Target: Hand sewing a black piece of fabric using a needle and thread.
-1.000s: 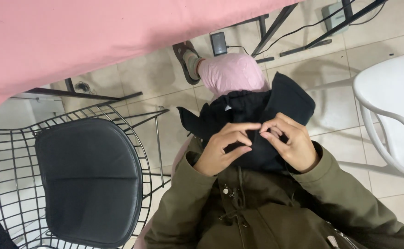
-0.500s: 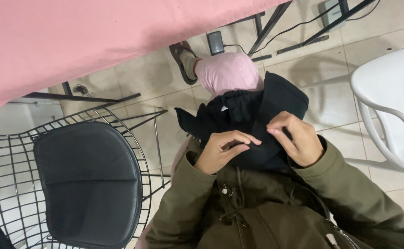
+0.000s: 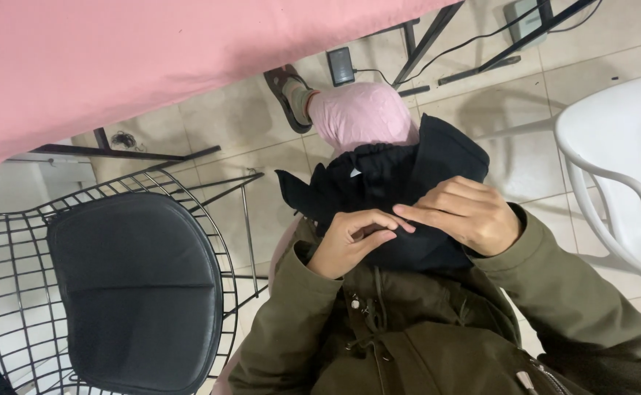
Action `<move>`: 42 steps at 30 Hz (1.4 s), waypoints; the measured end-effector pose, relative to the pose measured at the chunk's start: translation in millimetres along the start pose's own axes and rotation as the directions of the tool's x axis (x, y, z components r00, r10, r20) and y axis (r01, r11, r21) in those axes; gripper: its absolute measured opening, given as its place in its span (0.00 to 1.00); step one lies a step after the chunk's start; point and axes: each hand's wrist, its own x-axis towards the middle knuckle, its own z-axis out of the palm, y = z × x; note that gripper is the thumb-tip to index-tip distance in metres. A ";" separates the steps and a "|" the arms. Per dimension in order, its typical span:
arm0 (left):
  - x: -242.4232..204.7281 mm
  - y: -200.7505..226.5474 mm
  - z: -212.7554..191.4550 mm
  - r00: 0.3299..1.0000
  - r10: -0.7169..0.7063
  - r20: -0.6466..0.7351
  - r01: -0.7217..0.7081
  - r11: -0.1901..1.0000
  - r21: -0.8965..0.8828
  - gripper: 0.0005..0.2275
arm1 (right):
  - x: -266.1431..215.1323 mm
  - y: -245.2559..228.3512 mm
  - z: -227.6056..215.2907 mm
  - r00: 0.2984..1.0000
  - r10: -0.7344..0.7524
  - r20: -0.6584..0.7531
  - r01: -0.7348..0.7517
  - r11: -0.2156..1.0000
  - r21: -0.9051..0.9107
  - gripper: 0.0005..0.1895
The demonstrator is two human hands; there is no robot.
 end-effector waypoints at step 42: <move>0.6 1.3 2.3 1.000 0.005 -0.004 -0.005 1.000 -0.009 0.04 | 13.2 -10.8 -4.2 0.998 -0.014 0.056 0.019 0.996 -0.092 0.15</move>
